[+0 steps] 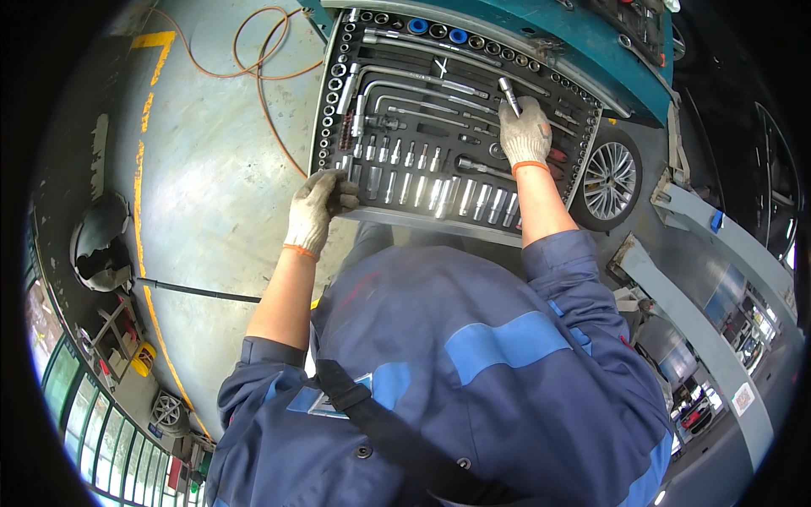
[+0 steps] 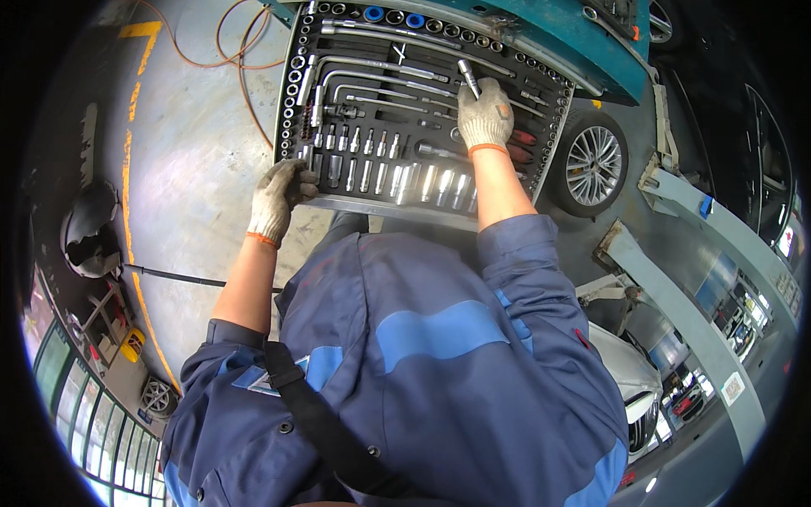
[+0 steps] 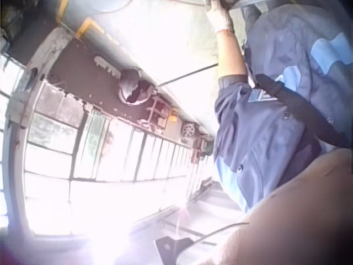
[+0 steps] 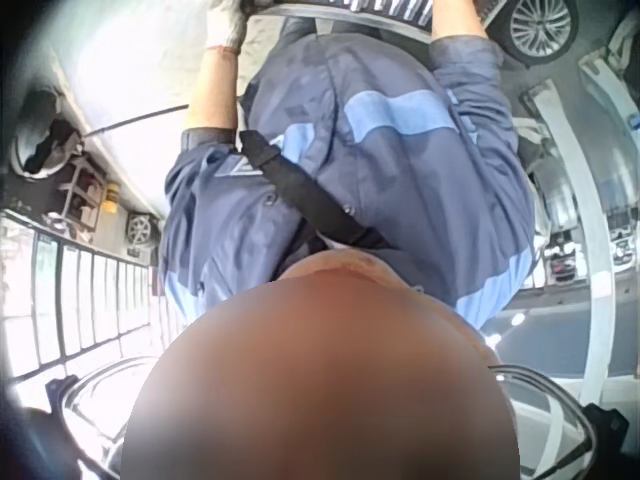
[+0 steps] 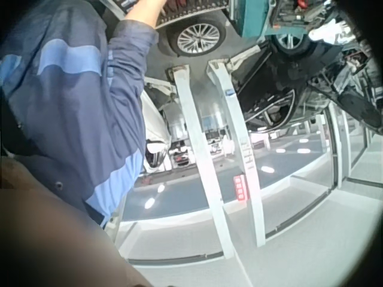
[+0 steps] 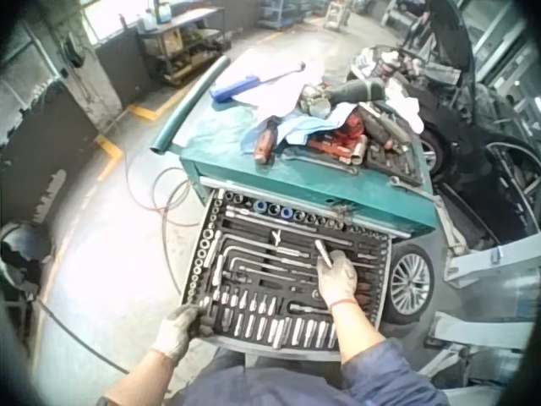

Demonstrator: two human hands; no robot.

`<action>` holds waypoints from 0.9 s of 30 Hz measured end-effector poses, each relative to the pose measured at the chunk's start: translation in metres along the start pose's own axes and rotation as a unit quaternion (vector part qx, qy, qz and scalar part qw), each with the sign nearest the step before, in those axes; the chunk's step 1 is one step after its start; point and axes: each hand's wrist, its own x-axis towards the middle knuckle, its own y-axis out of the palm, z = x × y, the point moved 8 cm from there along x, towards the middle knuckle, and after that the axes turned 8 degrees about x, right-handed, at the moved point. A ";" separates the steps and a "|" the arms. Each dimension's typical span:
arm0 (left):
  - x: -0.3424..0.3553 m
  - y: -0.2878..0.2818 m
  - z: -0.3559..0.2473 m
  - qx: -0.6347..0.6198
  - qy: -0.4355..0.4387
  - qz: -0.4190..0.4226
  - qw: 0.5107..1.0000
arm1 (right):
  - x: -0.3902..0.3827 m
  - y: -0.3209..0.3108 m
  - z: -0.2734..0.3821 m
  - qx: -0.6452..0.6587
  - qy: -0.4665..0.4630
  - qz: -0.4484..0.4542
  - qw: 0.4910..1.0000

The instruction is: The person retrieves a socket wrench from a tool chest and uses it on the engine of a white car with the hood open. They then use a pneumatic impact wrench to remove bolts from the engine area. Finally, they place a red protective cover over the front of the car and continue working on the engine.

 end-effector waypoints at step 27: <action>-0.124 0.045 0.014 -0.008 0.008 0.174 0.985 | -0.274 -0.052 0.139 0.307 -0.160 0.327 0.879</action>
